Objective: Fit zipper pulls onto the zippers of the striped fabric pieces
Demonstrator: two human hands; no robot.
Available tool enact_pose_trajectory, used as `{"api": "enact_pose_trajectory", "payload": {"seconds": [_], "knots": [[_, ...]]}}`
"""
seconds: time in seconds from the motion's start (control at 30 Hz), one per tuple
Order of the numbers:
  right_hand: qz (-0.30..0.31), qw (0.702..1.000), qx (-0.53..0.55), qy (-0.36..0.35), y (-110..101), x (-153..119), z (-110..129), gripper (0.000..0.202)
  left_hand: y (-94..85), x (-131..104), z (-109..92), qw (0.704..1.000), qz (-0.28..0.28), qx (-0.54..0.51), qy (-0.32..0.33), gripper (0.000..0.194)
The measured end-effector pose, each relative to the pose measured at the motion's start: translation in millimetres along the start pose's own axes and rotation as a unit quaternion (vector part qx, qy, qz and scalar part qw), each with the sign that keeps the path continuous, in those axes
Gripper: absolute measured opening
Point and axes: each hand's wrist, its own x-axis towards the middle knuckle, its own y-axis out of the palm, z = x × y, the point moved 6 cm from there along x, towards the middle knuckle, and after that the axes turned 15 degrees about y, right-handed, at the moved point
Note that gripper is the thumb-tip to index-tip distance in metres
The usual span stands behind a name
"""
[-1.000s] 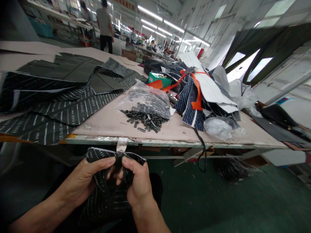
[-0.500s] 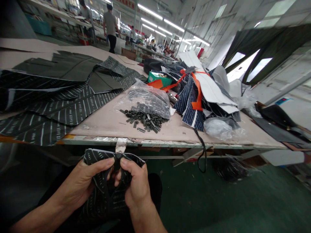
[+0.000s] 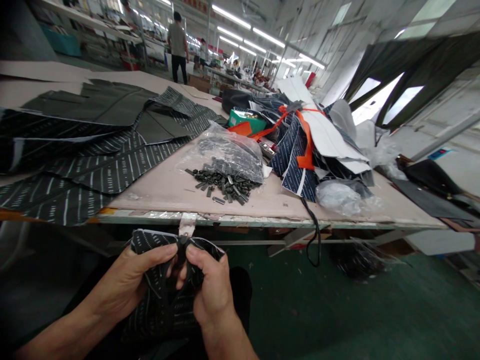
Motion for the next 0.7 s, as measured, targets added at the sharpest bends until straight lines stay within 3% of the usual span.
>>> {"api": "enact_pose_trajectory", "payload": {"seconds": [0.43, 0.57, 0.7], "knots": [[-0.018, 0.999, 0.022, -0.031, -0.8, 8.0, 2.1, 0.038, -0.4, 14.1, -10.0, 0.997, -0.039, 0.052, 0.032, 0.033], [-0.003, 0.997, -0.050, -0.065, -13.8, 2.3, 6.5, 0.031, -16.5, 6.5, -7.3, 0.996, -0.059, 0.066, 0.015, 0.028], [-0.008, 0.982, -0.157, -0.108, -33.3, -10.2, 8.2, 0.033, -37.1, -14.3, 0.7, 0.990, -0.053, 0.123, -0.038, 0.037]]}}
